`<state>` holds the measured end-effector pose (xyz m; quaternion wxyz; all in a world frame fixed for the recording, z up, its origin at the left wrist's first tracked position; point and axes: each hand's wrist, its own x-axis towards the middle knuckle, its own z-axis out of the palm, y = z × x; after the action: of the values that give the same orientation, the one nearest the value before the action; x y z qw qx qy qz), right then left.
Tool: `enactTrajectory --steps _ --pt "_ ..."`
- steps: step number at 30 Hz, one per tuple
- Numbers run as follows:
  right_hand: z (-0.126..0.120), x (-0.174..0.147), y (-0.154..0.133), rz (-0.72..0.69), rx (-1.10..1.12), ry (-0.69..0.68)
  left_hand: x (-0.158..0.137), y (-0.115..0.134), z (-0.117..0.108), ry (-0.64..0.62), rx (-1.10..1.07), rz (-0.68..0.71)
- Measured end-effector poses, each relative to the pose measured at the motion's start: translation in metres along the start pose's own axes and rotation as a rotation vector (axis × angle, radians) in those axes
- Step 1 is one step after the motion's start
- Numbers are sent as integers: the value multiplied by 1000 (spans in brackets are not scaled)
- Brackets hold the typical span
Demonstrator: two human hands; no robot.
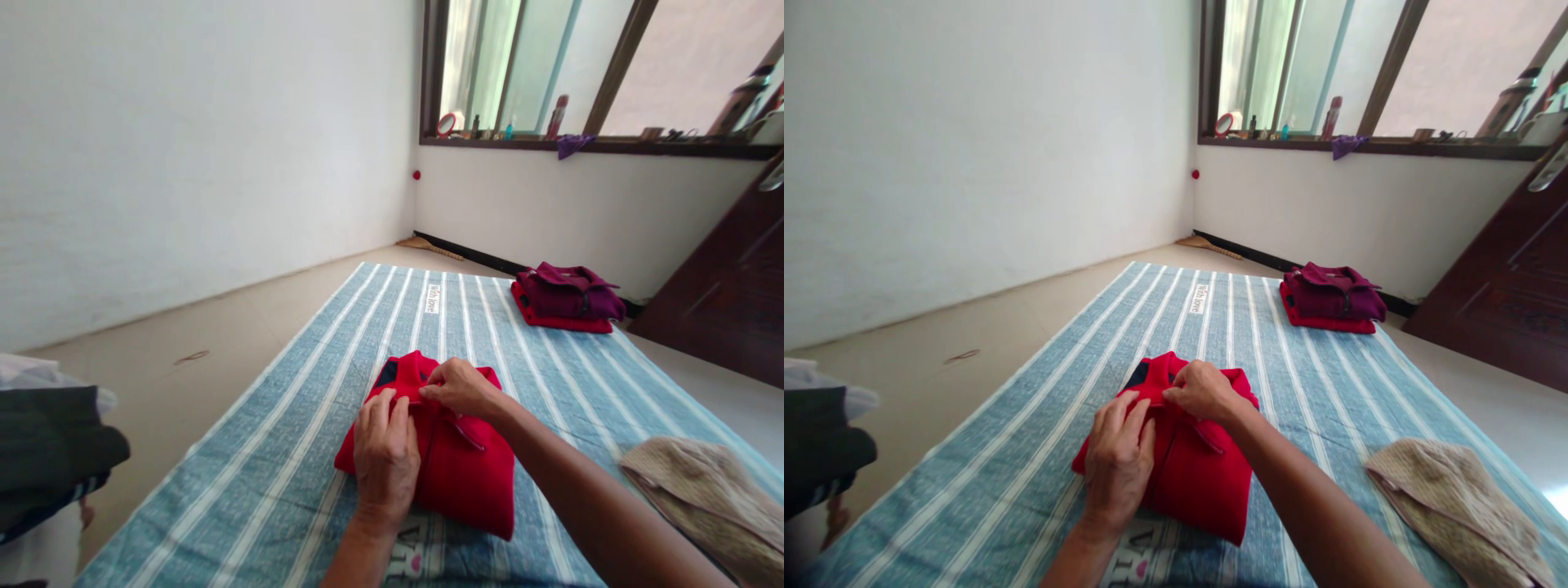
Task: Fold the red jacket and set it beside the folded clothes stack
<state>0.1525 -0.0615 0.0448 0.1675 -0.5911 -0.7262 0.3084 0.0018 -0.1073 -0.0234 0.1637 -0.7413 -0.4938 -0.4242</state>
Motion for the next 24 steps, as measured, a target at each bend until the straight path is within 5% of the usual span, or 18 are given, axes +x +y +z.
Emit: enactTrajectory --steps 24 --pt "18 8 -1 11 -198 51 -17 -1 8 -20 -39 -27"
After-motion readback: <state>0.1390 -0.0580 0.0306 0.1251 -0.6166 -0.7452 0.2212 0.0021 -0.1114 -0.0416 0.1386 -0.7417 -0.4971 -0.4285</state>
